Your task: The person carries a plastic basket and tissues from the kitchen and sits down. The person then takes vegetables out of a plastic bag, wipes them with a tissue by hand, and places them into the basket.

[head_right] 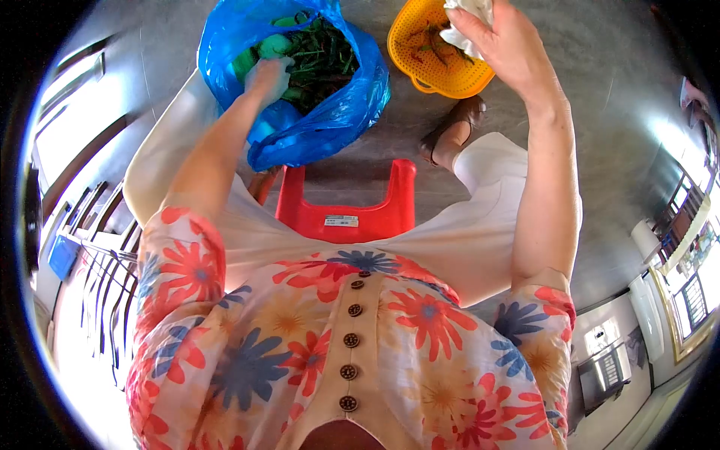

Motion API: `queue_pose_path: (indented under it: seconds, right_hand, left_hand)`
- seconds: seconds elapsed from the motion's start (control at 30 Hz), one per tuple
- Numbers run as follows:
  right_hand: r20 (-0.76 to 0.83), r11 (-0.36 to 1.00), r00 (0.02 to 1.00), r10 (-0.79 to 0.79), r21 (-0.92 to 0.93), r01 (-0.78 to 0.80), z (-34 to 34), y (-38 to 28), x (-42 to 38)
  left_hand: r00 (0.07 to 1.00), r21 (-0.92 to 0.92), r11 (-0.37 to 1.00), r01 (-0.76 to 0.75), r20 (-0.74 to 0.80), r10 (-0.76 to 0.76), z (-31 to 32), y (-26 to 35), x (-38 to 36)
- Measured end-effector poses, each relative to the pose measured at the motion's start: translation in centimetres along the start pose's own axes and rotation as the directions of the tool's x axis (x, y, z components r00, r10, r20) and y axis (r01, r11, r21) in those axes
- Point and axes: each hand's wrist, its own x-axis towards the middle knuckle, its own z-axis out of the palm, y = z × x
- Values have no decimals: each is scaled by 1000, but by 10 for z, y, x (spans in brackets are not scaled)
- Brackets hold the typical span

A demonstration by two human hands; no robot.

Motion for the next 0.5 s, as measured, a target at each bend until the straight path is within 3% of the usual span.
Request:
queue_pose_path:
  seconds: [0.13,0.23,0.33,0.43,0.5]
  right_hand:
    - [-90,986,987,-137,-107,127,5,1,0]
    - [37,998,998,-59,1,59,6,-11,3]
    - [84,964,989,-126,248,102,15,-18,2]
    - [136,962,975,-175,234,140,17,-20,1]
    - [123,911,962,-244,370,184,23,-12,1]
  left_hand:
    - [992,41,999,-25,-120,29,39,-15,10]
    - [996,33,999,-24,-86,27,42,-16,8]
    - [998,89,996,-10,-62,16,35,-7,10]
    - [998,145,989,-32,-48,39,20,8,6]
    - [998,179,981,-69,4,70,9,16,6]
